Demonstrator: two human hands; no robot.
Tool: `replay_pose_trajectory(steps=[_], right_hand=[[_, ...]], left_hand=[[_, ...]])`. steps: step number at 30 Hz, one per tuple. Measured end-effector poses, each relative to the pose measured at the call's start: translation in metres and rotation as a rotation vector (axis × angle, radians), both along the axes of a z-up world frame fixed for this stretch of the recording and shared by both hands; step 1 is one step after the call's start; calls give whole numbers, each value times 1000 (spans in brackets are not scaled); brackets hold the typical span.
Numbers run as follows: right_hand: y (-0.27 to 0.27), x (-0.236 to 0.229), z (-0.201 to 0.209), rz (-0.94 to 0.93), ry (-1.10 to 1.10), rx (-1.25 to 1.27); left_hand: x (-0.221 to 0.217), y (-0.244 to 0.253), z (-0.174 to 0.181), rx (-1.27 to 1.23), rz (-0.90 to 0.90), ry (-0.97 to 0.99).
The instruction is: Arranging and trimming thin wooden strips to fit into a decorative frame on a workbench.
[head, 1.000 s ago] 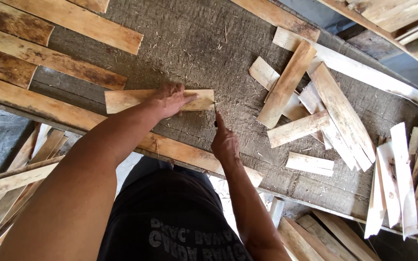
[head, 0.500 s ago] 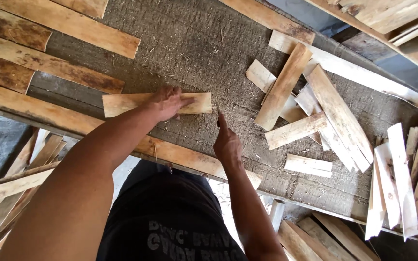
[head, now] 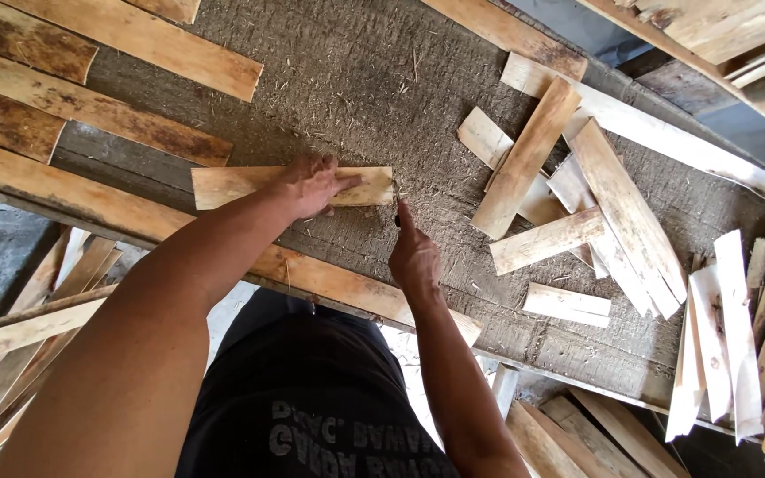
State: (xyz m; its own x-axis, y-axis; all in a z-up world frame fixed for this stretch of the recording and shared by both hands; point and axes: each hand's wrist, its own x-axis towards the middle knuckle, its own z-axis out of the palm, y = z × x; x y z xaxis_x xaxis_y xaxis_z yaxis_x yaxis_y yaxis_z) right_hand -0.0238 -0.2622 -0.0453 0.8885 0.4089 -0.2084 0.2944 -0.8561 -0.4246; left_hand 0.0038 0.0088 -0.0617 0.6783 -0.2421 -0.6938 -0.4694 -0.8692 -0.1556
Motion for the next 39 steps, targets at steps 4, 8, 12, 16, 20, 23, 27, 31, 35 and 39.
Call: replay_pose_trajectory(steps=[4,8,12,16,20,23,27,31,35,39], right_hand=[[7,2,15,-24,112,-113],[10,4,26,-44,188,-151],[4,5,8,-16,154,-67],[5,12,15,36,104,52],[18,14,60,-37,343,-171],[4,7,52,10,249,-114],[5,2,69,31,353,-314],[1,7,74,58,328,-313],[-6,16,59,6,211,-101],[8,16,53,-64,229,-149]], left_hand=[[-2,-5,47,-3,-8,-8],[-2,-4,33,-9,-43,-32],[-2,-3,23,-29,-14,-30],[-4,-7,67,-36,19,42],[-3,-5,55,-83,59,18],[-4,-7,54,-115,77,1],[-2,-7,63,-134,135,37],[-3,-9,67,-118,130,29],[-1,-3,63,-130,113,-15],[-1,-3,45,-131,119,15]])
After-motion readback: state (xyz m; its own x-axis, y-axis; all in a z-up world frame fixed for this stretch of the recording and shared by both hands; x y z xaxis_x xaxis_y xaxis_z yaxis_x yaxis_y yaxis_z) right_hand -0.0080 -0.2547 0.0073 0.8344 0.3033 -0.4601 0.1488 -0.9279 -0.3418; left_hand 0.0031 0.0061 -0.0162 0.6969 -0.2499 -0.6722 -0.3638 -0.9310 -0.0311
